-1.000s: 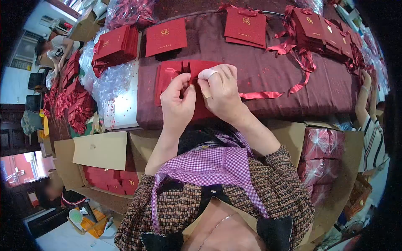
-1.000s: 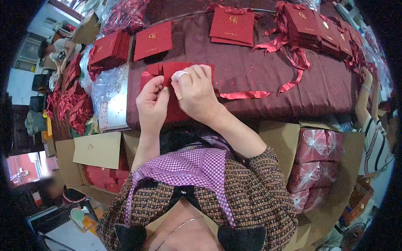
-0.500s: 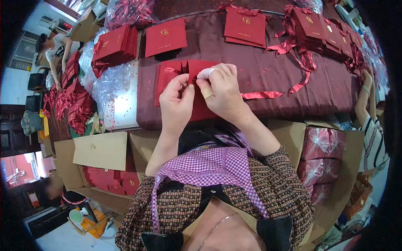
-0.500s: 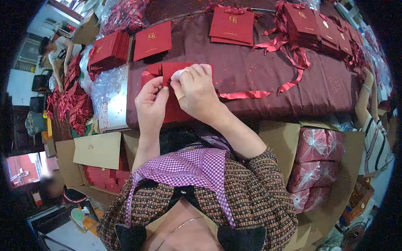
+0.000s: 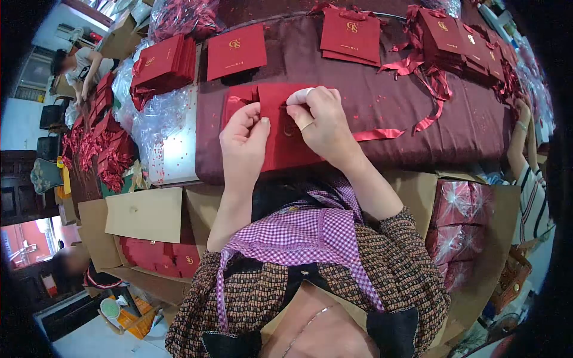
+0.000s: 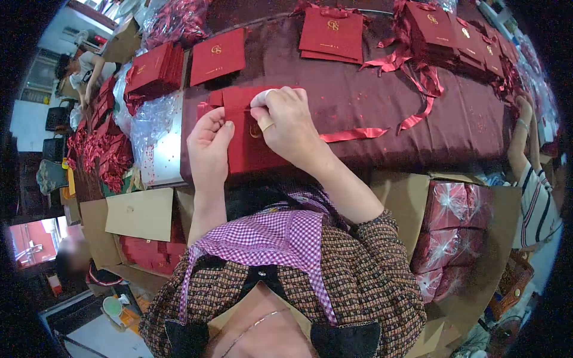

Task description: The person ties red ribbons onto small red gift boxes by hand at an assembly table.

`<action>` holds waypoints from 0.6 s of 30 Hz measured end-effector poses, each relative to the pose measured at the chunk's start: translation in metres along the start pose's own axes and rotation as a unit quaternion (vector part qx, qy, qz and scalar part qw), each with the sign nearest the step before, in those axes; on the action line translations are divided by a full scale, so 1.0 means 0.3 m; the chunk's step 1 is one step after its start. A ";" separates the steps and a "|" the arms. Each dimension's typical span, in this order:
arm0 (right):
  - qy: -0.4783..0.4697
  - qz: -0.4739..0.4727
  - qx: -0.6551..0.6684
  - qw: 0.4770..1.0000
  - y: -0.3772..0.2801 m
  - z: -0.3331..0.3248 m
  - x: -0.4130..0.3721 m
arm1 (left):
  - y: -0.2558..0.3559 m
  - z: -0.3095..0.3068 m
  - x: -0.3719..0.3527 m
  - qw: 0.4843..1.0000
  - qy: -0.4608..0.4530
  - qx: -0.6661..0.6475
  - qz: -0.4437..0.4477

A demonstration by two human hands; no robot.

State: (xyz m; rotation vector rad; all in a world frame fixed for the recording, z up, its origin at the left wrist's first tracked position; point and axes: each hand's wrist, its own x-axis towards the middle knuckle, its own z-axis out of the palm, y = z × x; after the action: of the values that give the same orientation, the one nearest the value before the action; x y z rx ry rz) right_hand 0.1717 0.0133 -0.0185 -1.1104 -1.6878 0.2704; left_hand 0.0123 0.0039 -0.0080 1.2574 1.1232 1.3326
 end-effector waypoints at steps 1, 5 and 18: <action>-0.004 0.002 0.000 1.000 0.006 0.000 -0.001 | 0.000 -0.004 0.003 1.000 0.001 0.000 -0.002; 0.001 0.001 0.007 1.000 0.011 0.002 -0.005 | 0.020 -0.013 0.010 0.996 -0.034 -0.067 -0.053; 0.003 -0.037 -0.011 0.999 0.009 0.025 0.001 | 0.007 -0.018 0.023 0.992 -0.067 -0.058 -0.089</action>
State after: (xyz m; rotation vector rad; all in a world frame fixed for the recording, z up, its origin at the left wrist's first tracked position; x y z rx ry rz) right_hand 0.1667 0.0176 -0.0232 -1.0609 -1.7255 0.2022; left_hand 0.0066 0.0103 -0.0054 1.1179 1.0234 1.1467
